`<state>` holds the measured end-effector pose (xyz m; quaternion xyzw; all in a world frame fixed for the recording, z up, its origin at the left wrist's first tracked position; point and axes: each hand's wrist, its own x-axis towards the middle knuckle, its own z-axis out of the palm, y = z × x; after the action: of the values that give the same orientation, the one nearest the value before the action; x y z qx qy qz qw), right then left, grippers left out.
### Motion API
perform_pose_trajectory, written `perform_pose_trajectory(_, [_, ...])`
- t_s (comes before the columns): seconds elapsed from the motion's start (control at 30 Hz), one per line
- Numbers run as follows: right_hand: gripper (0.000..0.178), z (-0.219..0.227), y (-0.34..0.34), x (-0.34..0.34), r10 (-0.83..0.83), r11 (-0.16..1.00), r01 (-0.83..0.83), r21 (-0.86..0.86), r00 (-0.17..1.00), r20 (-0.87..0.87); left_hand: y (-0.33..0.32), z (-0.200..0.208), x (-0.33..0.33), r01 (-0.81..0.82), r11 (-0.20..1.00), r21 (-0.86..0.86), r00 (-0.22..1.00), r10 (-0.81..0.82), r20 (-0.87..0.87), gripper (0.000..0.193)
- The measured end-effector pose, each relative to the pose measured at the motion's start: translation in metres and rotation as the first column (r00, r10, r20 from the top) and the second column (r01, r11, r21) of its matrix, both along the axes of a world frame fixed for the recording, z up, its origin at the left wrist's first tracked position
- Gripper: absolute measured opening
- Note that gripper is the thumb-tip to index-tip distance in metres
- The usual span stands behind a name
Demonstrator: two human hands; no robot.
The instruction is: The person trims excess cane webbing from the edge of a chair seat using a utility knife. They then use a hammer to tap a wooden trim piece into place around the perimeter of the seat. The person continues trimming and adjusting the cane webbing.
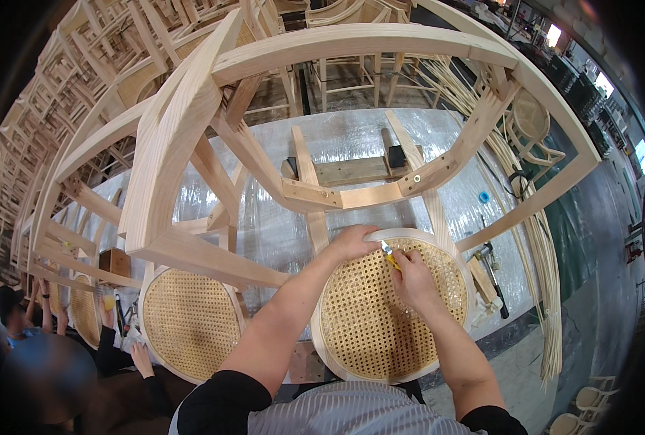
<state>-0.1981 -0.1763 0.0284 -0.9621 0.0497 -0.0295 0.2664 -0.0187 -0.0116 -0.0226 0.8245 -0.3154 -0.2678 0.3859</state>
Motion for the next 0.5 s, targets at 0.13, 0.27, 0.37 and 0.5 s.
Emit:
perform_pose_trajectory(0.13, [0.045,0.0010,-0.0029,-0.0001,0.003,1.000,-0.003,0.008,1.000,-0.002,-0.0029,-0.0021,-0.0022,-0.025,0.999,-0.020,0.999,0.025,-0.020,0.064])
perform_pose_trajectory(0.27, [0.044,-0.0004,-0.0017,0.0024,0.021,1.000,-0.021,-0.022,1.000,0.013,-0.0014,-0.0057,-0.0004,-0.028,1.000,-0.005,1.000,0.028,0.012,0.064])
perform_pose_trajectory(0.37, [0.044,-0.0036,0.0006,0.0026,0.015,0.999,-0.015,-0.039,1.000,0.013,-0.0006,-0.0070,-0.0003,-0.028,1.000,-0.002,0.999,0.028,0.028,0.062])
perform_pose_trajectory(0.5, [0.045,-0.0077,0.0015,0.0004,0.006,0.999,-0.003,-0.051,0.999,0.043,-0.0025,-0.0057,-0.0036,-0.051,0.999,0.005,0.999,0.051,0.020,0.063])
